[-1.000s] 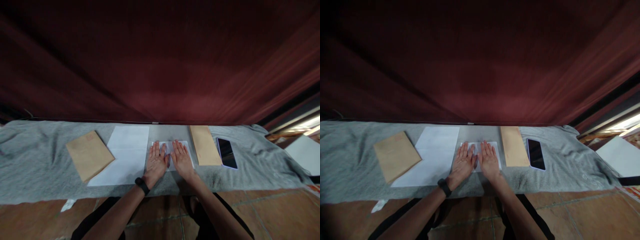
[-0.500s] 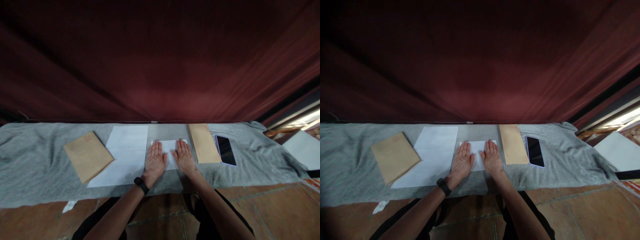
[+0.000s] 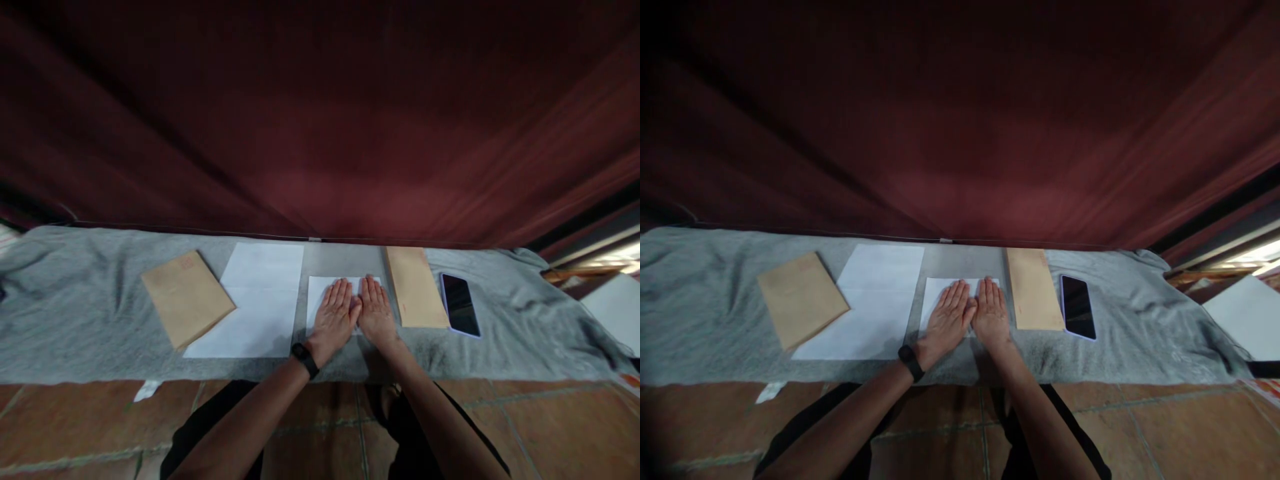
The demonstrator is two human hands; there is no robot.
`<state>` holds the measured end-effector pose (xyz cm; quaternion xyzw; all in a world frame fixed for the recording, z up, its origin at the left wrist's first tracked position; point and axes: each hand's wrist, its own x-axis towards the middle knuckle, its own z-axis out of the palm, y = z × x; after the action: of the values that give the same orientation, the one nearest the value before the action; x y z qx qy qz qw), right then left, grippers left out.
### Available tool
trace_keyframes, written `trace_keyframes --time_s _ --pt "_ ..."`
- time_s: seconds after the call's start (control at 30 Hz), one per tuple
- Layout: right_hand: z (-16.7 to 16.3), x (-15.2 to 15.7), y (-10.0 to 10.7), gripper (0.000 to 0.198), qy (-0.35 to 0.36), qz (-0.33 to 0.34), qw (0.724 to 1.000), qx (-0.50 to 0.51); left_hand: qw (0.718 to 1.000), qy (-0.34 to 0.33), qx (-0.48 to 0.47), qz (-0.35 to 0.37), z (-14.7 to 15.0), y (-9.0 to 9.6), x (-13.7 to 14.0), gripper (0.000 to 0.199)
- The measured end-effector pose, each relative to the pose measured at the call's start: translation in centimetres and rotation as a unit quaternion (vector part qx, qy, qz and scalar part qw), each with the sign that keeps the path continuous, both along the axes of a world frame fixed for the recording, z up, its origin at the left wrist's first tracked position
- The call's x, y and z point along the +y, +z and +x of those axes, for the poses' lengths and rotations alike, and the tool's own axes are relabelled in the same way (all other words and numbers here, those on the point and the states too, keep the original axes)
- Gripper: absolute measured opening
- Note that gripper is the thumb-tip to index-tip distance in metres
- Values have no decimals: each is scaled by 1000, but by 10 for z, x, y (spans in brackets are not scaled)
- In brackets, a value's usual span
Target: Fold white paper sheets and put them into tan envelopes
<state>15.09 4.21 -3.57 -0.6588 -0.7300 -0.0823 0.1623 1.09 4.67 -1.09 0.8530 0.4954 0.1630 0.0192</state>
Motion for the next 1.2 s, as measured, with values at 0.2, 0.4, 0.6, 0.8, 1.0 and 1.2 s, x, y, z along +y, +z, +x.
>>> trace_keyframes --time_s 0.2,0.4,0.6,0.8,1.0,1.2 --pt "0 2 -3 56 -2 18 1000 5 1000 20 10 7 -12 -5 6 61" --pt "4 2 -7 58 7 25 1000 16 1000 23 11 -4 -17 -6 6 60" --pt "6 0 -8 61 7 27 999 28 1000 10 11 -6 -27 -2 3 55" --pt "8 -1 -7 62 4 21 1000 20 1000 -15 22 -9 -36 1 -2 56" --pt "7 -6 -1 63 -3 17 1000 24 999 -23 33 -11 -37 -1 -3 57" --pt "-14 -11 13 54 112 -67 990 52 998 -29 48 -38 -36 -2 -1 55"
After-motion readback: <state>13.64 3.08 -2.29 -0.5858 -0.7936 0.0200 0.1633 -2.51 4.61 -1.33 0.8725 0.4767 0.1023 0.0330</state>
